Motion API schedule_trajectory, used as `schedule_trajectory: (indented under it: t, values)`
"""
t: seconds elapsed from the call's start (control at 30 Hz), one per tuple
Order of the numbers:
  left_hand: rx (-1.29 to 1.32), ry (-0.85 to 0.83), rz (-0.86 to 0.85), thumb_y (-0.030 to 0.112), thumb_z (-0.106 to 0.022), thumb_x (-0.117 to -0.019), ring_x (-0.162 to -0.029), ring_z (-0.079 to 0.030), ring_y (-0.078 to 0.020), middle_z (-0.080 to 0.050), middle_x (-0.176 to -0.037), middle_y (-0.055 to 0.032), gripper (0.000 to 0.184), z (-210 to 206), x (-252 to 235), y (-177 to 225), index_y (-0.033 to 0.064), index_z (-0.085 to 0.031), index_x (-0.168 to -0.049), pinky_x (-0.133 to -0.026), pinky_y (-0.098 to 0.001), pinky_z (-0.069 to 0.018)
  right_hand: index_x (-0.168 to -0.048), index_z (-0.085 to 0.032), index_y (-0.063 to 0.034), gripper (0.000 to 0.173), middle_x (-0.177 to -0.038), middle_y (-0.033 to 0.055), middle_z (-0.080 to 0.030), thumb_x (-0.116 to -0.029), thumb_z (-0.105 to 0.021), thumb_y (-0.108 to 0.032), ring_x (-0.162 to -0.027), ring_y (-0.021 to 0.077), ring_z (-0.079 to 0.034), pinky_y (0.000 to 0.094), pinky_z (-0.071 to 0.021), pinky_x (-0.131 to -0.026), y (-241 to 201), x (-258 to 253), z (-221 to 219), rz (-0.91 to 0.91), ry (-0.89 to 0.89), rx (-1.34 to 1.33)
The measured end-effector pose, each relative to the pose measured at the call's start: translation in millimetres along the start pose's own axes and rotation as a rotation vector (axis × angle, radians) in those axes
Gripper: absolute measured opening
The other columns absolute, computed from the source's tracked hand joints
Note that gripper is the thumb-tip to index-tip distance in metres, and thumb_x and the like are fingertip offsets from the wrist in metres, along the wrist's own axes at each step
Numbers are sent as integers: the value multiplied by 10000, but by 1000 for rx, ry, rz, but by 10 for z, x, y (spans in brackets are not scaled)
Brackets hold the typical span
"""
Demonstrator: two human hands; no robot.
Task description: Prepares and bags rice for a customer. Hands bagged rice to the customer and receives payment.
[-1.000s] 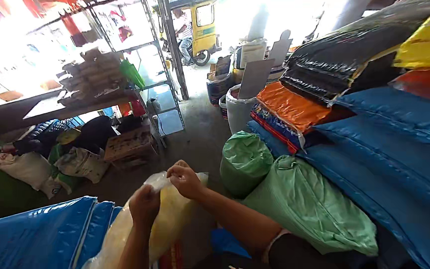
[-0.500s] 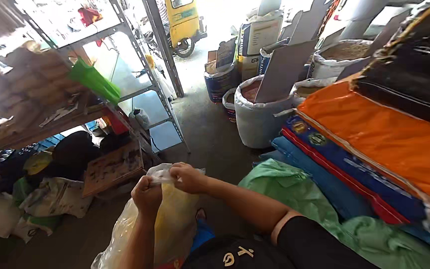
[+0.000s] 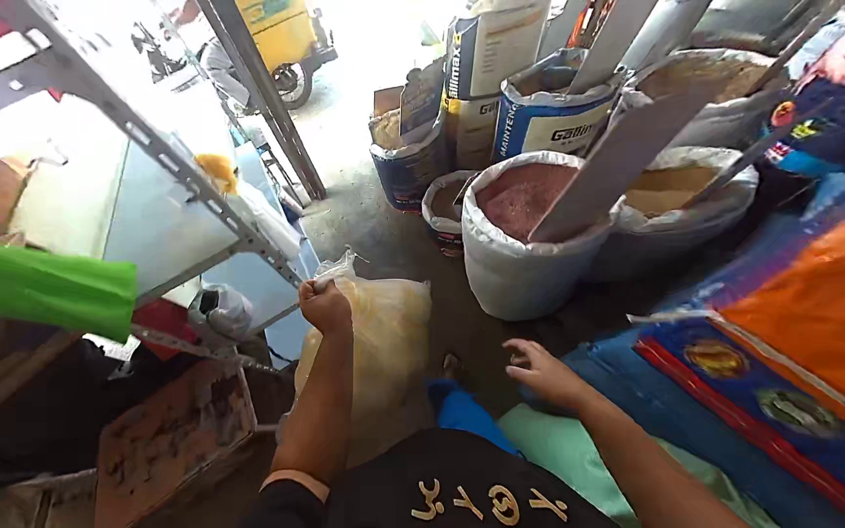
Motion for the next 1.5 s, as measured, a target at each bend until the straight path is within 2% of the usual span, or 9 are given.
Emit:
schedule_trajectory:
  t: [0.2,0.43,0.57,0.8,1.07,1.13,1.23,1.4,1.5]
  values:
    - [-76,-43,-28,45,-720,-891,-827,-640,-272,-655,-854,-166,130,-1632,-1080,167,-56,-649,-933,-796,-474,-526,-1400,-552,-1,429,-1386,240,-594,-999,-625,-134,-1239,372,-616,542,-488,-1058,-158,-1472,717,-99,10,-71]
    - [-69,1,-152,-2,-727,-844,-660,-606,-182,-618,-700,-99,112,-3039,-2260,291,-37,-624,-820,-663,-381,-521,-1409,-555,-39,429,-1420,190,-580,-1003,-614,-165,-1238,305,-622,489,-496,-1066,-1715,-3466,1166,32,-202,-79]
    - [-157,62,-151,28,-694,-893,-715,-641,-260,-646,-759,-160,103,-3653,-3290,333,-57,-646,-862,-696,-456,-533,-1411,-548,-41,413,-1457,180,-552,-1016,-611,-143,-1245,288,-622,462,-499,-1066,-2534,-4656,1324,82,-324,-39]
    - [-310,-45,-174,77,-672,-914,-736,-649,-313,-651,-774,-168,122,-4753,-5218,130,-41,-644,-898,-691,-517,-518,-1417,-534,-26,417,-1428,196,-567,-1021,-590,-142,-1248,286,-614,453,-498,-1055,-3386,-6333,1587,19,-184,-165]
    - [-650,-498,-296,253,-665,-990,-1005,-696,-477,-701,-1031,-295,362,-6293,-8051,72,-72,-636,-1147,-873,-652,-536,-1373,-555,-7,372,-1291,211,-644,-1029,-585,-146,-1126,305,-665,495,-520,-997,-3927,-8243,2266,-96,-171,-143]
    - [-679,-558,-217,279,-836,-864,-1180,-619,-514,-619,-1268,-342,700,-6622,-8723,-59,-50,-513,-1390,-990,-667,-494,-1372,-558,1,379,-1297,219,-645,-1025,-587,-150,-1149,326,-655,519,-505,-1011,-4158,-8909,2354,-95,-170,-97]
    - [-748,-687,-131,333,-987,-660,-1417,-425,-501,-282,-1609,-323,1342,-7062,-9572,-353,79,-115,-1648,-1102,-653,-428,-1404,-537,9,411,-1349,231,-616,-1033,-558,-168,-1241,346,-608,545,-466,-1068,-4888,-9910,2496,-26,-190,-17]
    - [-1008,-1091,-66,501,-860,-800,-1478,-364,-446,-387,-1599,-238,1003,-7214,-9714,-1175,77,-387,-1576,-1159,-691,-326,-1420,-527,-8,425,-1409,194,-582,-1036,-550,-186,-1243,268,-613,445,-494,-1056,-6140,-11178,2698,113,-299,-86]
    - [-1060,-1412,116,510,-760,-899,-1450,-412,-433,-427,-1558,-256,835,-7233,-9552,-1751,54,-459,-1530,-1162,-630,-367,-1385,-545,-4,393,-1376,187,-601,-1033,-564,-178,-1201,242,-630,425,-506,-1028,-6599,-11930,2815,148,-314,-126]
Point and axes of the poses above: each hand's wrist, its own x-axis away from the middle knuckle, its own z-axis out of the back of the hand, y = z × x, the point moved 1 cm from there along -x, towards the middle knuckle
